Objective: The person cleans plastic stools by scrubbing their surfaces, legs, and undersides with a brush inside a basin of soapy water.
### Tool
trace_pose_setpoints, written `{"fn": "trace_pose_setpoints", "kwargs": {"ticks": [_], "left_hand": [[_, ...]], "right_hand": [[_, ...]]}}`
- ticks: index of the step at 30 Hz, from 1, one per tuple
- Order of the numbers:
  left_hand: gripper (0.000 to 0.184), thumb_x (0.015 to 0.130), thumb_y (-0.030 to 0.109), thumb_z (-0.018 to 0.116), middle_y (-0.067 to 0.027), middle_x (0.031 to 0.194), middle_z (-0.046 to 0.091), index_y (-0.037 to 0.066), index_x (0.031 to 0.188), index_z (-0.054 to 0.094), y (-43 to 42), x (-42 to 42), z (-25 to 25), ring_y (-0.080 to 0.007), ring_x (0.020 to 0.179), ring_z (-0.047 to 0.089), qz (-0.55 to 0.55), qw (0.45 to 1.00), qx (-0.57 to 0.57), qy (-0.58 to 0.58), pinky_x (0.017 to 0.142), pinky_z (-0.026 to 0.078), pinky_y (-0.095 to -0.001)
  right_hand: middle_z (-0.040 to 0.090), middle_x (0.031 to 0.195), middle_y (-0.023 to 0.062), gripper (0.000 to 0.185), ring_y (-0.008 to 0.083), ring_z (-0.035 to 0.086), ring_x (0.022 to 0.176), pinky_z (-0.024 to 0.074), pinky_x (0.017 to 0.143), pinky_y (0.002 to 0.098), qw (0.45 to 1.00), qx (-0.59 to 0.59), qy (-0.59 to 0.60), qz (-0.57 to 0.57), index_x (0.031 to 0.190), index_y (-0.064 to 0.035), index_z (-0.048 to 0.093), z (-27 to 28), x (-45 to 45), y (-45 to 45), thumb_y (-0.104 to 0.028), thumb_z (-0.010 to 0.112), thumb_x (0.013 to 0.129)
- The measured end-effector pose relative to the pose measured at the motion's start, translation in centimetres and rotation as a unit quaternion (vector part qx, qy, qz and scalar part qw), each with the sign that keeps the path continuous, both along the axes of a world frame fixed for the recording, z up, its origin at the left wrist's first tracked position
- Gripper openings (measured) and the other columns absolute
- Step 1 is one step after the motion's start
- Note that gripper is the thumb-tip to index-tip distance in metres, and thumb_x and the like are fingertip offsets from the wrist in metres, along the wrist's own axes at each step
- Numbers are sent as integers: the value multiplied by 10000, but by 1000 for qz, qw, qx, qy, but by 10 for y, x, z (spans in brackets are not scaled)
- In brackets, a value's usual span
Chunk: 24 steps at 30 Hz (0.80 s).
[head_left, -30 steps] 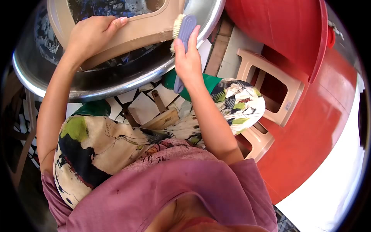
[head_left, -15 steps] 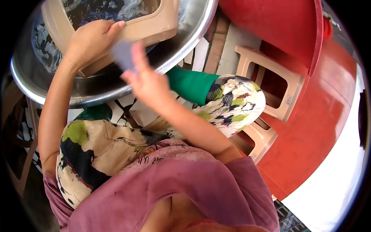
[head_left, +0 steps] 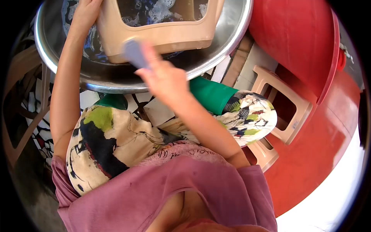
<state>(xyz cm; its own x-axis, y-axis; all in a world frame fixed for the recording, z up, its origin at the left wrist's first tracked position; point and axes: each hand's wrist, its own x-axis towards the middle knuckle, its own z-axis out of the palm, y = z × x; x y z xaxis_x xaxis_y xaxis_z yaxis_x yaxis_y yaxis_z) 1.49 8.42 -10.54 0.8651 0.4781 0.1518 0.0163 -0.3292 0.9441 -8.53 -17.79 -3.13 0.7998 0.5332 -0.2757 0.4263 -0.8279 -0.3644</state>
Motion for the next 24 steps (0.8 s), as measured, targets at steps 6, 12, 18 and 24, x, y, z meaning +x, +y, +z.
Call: {"fn": "trace_pose_setpoints", "kwargs": {"ticks": [6, 12, 18, 24], "left_hand": [[505, 896, 359, 612, -85, 1099, 604, 46, 1273, 489, -42, -20, 36, -146, 973, 574, -15, 894, -446, 22, 872, 456, -299], [600, 827, 418, 672, -79, 1134, 607, -15, 1219, 538, -17, -12, -3, -153, 1037, 573, -1, 907, -416, 69, 915, 432, -278], [591, 822, 423, 675, -93, 1068, 622, -29, 1180, 544, -32, -12, 12, -155, 968, 591, -1, 902, -415, 116, 861, 453, -279], [573, 827, 406, 677, -94, 1090, 621, -26, 1184, 559, -28, -15, 16, -150, 993, 588, 14, 904, -416, 103, 861, 458, -269]], "right_hand": [[668, 904, 221, 775, 347, 671, 744, 538, 631, 459, 971, 85, 45, -219, 1481, -106, 77, 29, 27, -48, -381, 532, 918], [650, 840, 231, 760, 397, 648, 702, 540, 624, 426, 999, -35, 19, -2, 1486, -252, 170, 12, -4, 10, -439, 580, 874], [661, 923, 249, 771, 380, 665, 771, 533, 718, 447, 956, 82, 19, -283, 1492, -161, -13, 22, 36, -64, -366, 484, 939], [647, 1014, 253, 760, 366, 666, 870, 528, 786, 407, 979, 107, 61, -160, 1493, -203, 149, 16, 17, -28, -372, 583, 892]]}}
